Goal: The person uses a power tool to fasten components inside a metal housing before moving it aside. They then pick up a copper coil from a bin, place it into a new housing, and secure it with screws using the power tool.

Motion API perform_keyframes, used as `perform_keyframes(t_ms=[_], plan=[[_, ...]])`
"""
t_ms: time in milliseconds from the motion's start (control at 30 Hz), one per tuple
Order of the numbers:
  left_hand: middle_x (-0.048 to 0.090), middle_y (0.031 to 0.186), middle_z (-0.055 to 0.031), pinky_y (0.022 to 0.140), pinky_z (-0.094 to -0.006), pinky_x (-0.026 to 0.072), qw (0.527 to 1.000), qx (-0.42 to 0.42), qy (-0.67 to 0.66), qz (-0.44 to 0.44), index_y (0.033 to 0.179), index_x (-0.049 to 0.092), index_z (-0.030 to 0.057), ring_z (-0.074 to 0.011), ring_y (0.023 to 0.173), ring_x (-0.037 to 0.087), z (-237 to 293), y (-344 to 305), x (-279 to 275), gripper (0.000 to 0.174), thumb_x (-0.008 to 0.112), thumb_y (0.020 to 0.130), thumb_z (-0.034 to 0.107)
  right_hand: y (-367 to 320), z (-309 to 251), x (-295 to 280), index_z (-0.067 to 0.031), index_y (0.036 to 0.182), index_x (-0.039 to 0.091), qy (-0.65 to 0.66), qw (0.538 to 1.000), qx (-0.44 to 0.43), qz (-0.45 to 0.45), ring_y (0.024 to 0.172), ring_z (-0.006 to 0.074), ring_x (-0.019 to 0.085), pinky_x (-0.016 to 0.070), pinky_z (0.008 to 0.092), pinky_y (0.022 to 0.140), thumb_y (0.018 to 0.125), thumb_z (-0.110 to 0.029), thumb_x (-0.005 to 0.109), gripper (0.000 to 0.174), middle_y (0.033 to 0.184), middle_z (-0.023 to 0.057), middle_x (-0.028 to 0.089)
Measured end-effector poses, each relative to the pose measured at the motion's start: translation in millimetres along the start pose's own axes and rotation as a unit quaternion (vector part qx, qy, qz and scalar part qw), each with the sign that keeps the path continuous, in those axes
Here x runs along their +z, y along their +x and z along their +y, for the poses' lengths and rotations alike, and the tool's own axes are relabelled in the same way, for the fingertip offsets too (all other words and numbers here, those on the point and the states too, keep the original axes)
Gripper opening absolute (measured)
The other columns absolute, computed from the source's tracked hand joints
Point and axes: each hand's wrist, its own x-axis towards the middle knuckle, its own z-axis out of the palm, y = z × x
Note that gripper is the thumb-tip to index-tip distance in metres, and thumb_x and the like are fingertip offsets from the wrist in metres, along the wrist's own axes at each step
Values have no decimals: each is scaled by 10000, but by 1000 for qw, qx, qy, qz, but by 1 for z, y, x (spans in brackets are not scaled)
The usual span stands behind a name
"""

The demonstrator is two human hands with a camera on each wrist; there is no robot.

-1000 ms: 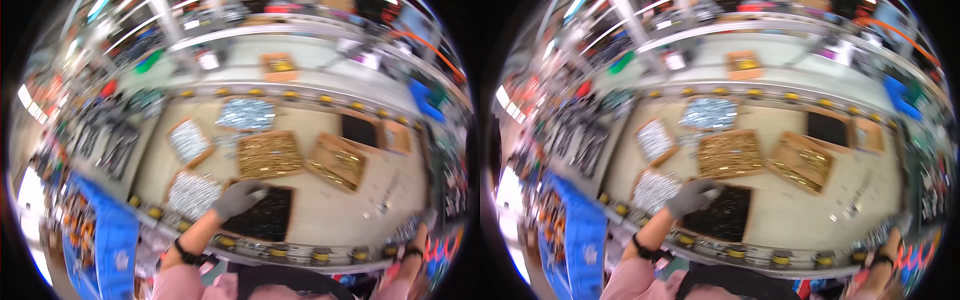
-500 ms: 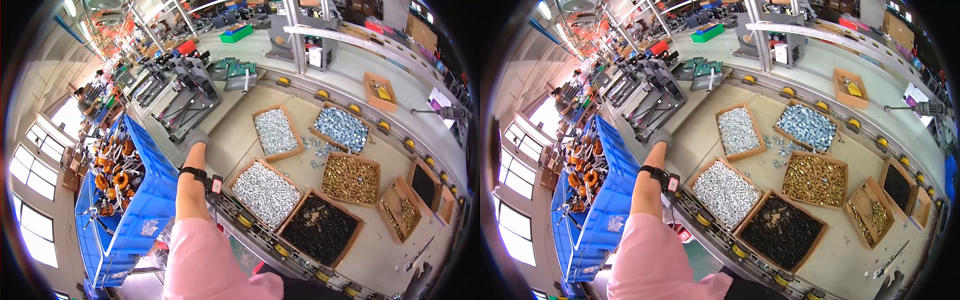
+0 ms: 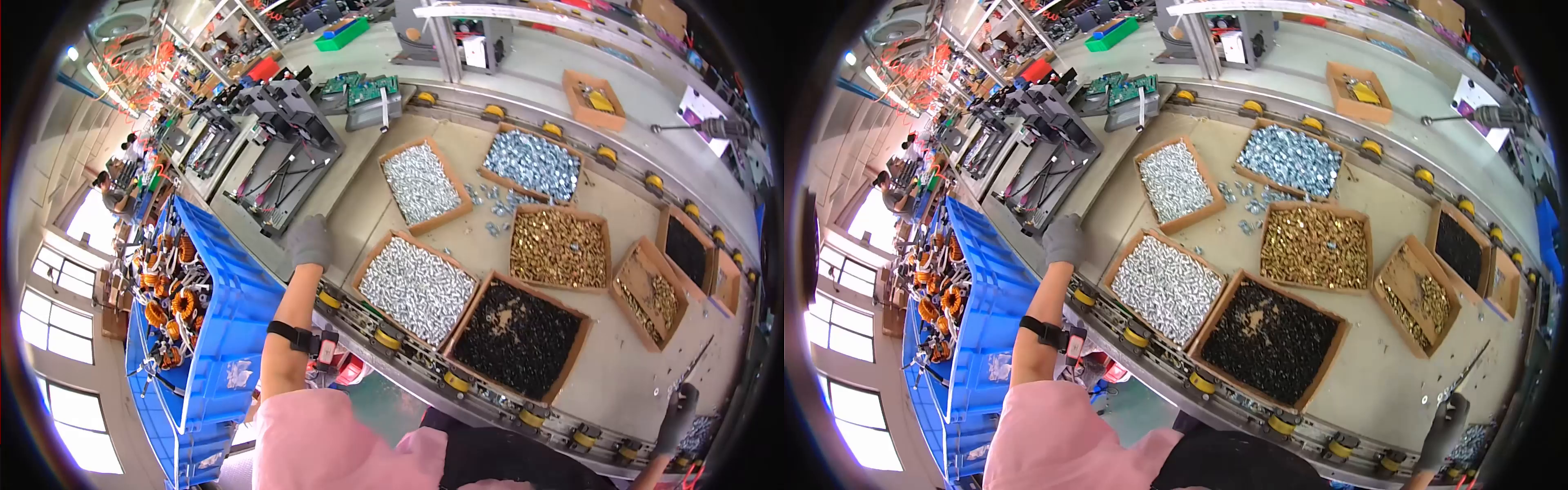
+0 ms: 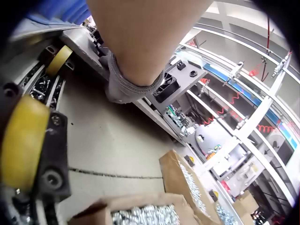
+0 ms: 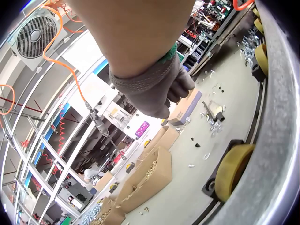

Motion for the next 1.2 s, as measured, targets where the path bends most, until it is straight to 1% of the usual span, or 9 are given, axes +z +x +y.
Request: perform_keyframes(t_ms=[133,267,333,433,500,533,567,667,1200], plan=[[586,1142,-183,832,-410,509,999,31,20,-36,1119,586,97,-349,1030,604,26,-30,-40,277,536,859,179,-6,-13,-5,-13,1121,547,14,1000,10,-9,730,154,464,420,291,664,865,-66,583,264,968,50,544],[533,1216,-197,855,-412,501,998,45,10,36,1136,566,80,-345,1097,567,28,-16,-1,293,535,859,169,-26,-1,-23,-16,1134,548,-12,998,48,27,748,161,473,432,301,682,857,-45,588,282,992,64,559],[579,1167,-200,849,-429,505,1000,-3,5,25,1143,565,97,-350,1054,596,37,-17,-1,296,528,854,150,-37,12,-28,-12,1137,557,-7,998,50,43,777,165,482,442,300,713,852,-31,598,289,1028,76,568],[648,1024,-225,802,-438,520,999,47,1,17,1050,616,50,-373,944,640,37,-26,-7,261,542,816,137,-47,13,-27,-16,1154,572,23,993,105,46,917,189,577,469,293,800,840,-16,610,317,1053,95,596],[639,1068,-206,792,-447,520,997,73,6,21,1074,604,48,-377,942,638,42,-32,-2,301,540,802,159,-46,2,-26,-28,1106,592,-25,996,53,60,883,219,616,497,327,758,819,-72,647,296,1027,105,624],[625,1107,-194,795,-453,516,994,95,-1,48,1116,581,56,-376,935,637,40,-36,7,323,513,816,155,-40,-24,-33,-46,1097,604,-28,990,138,29,849,217,614,497,324,750,815,-111,662,296,1016,96,630],[612,1107,-194,787,-461,510,988,132,-4,75,1145,558,70,-378,929,631,41,-45,4,327,499,844,185,-35,-29,-31,-57,1073,611,-25,992,111,47,809,205,610,495,324,732,814,-125,666,273,990,82,633],[605,1094,-200,777,-471,502,986,164,26,-4,1147,548,68,-388,939,617,78,-71,-25,331,508,871,246,-23,-31,-30,-74,1047,598,-28,991,121,49,780,217,612,493,328,709,824,-172,651,249,985,79,628],[629,1057,-175,675,-485,497,958,278,-45,53,1150,567,80,-373,798,645,197,-194,-66,397,556,873,364,-1,118,-68,-125,1042,635,-243,929,279,-24,968,340,631,488,442,833,834,-257,594,250,1023,141,664]])
